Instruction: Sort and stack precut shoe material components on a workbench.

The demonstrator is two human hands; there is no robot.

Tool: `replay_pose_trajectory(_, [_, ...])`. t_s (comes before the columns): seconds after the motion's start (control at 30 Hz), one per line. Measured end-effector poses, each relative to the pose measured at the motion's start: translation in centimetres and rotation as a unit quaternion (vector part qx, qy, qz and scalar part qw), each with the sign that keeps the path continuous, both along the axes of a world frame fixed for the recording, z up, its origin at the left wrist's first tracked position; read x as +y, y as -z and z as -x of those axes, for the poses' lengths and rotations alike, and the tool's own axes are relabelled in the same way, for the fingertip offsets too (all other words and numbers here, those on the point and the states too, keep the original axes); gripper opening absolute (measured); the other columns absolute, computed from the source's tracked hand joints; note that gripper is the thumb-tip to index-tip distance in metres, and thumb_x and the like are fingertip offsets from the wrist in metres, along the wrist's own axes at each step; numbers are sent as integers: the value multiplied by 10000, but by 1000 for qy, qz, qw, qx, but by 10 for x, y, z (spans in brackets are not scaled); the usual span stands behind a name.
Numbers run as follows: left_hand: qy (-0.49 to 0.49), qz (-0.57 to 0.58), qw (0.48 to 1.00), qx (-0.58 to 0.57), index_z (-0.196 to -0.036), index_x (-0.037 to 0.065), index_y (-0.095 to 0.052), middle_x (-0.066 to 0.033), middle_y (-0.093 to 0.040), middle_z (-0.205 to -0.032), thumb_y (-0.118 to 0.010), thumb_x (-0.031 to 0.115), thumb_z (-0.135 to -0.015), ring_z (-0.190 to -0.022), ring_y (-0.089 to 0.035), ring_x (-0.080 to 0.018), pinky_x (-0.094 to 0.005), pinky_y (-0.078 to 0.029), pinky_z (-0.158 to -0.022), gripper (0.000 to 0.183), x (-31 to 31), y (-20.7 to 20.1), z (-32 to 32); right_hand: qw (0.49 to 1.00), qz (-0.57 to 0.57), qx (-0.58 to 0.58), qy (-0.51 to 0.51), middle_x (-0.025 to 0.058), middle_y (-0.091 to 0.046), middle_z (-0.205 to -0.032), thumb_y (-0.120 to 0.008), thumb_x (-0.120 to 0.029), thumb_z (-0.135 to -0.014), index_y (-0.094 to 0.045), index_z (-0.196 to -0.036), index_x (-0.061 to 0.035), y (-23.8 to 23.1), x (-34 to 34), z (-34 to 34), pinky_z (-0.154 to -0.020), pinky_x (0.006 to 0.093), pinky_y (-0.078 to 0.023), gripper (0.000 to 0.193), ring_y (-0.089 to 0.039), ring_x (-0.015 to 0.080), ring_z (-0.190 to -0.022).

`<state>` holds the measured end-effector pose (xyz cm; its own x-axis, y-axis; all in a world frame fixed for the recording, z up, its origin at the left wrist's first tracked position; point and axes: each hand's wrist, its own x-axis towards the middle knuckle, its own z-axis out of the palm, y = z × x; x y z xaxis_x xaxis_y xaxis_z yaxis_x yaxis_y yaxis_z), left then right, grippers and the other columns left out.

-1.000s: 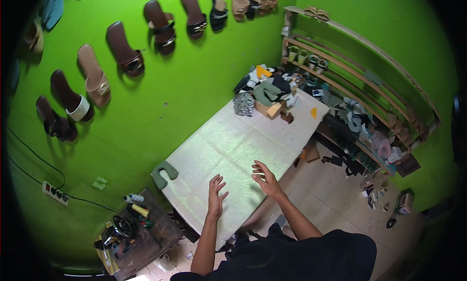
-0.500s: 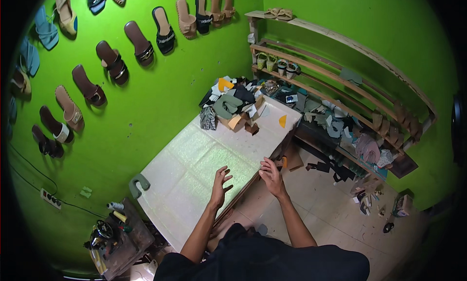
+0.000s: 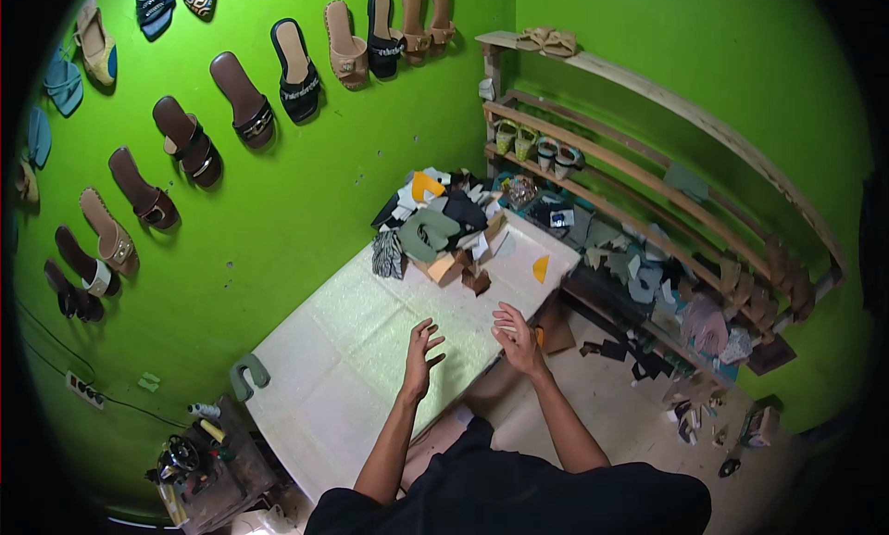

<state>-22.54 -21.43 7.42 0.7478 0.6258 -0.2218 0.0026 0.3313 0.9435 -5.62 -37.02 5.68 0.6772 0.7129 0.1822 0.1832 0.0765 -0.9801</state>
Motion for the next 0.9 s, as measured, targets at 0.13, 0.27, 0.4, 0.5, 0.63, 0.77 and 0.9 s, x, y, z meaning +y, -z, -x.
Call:
replay_pose_trajectory(0.13, [-37,-5,999,6,-1447,174,-386,-113,-432,-1448,-431,574,-989,-1243,-482,-257,-525,-405,-1001,609,40,-1,-28,999,20,-3,-33,161,-594,-1264,-667,-189,-939,-408,-1445,-38,-13,42,-41,-958,366,-510,588,-597,241,-1115])
replay_pose_trajectory(0.27, [-51,-13,999,-3,-1446,180,-386,-96,-448,-1426,-426,567,-995,-1212,-497,-235,-477,-433,-962,595,79,-4,-54,999,24,-19,-44,156,-603,-1252,-664,-175,-941,-421,-1432,-31,-24,83,-74,-946,352,-515,566,-610,230,-1090])
replay_pose_trajectory(0.4, [-71,-20,997,5,-1444,167,-386,-104,-447,-1428,-425,562,-996,-1221,-494,-246,-473,-433,-962,599,111,-9,-78,998,24,-17,-56,165,-602,-1227,-656,-159,-947,-423,-1422,-12,-28,121,-105,-937,343,-519,550,-612,228,-1076])
replay_pose_trajectory(0.5, [-102,-8,995,8,-1456,161,-368,-102,-438,-1456,-369,464,-1031,-1223,-512,-239,-430,-442,-966,522,127,-13,-91,996,28,12,-81,167,-587,-1247,-647,-156,-950,-417,-1423,-9,-25,147,-126,-942,348,-518,546,-597,229,-1101])
replay_pose_trajectory(0.63, [-133,4,991,16,-1436,148,-382,-97,-442,-1449,-387,474,-1028,-1217,-515,-238,-419,-443,-954,522,146,-7,-107,993,40,26,-110,165,-583,-1261,-639,-161,-954,-412,-1431,-23,-18,186,-153,-947,356,-515,546,-588,230,-1117])
replay_pose_trajectory(0.77, [-168,-9,985,44,-1429,165,-388,-86,-516,-1372,-410,540,-1006,-1180,-522,-241,-437,-464,-929,566,171,-3,-132,988,55,13,-141,159,-586,-1269,-644,-184,-952,-420,-1430,-39,-5,224,-184,-951,357,-509,547,-596,235,-1110])
replay_pose_trajectory(0.9, [-207,12,977,47,-1419,153,-402,-59,-539,-1342,-408,505,-1016,-1157,-541,-210,-438,-470,-926,534,185,13,-153,982,67,4,-174,160,-590,-1254,-648,-194,-949,-437,-1417,-42,5,263,-209,-934,363,-521,535,-604,242,-1107])
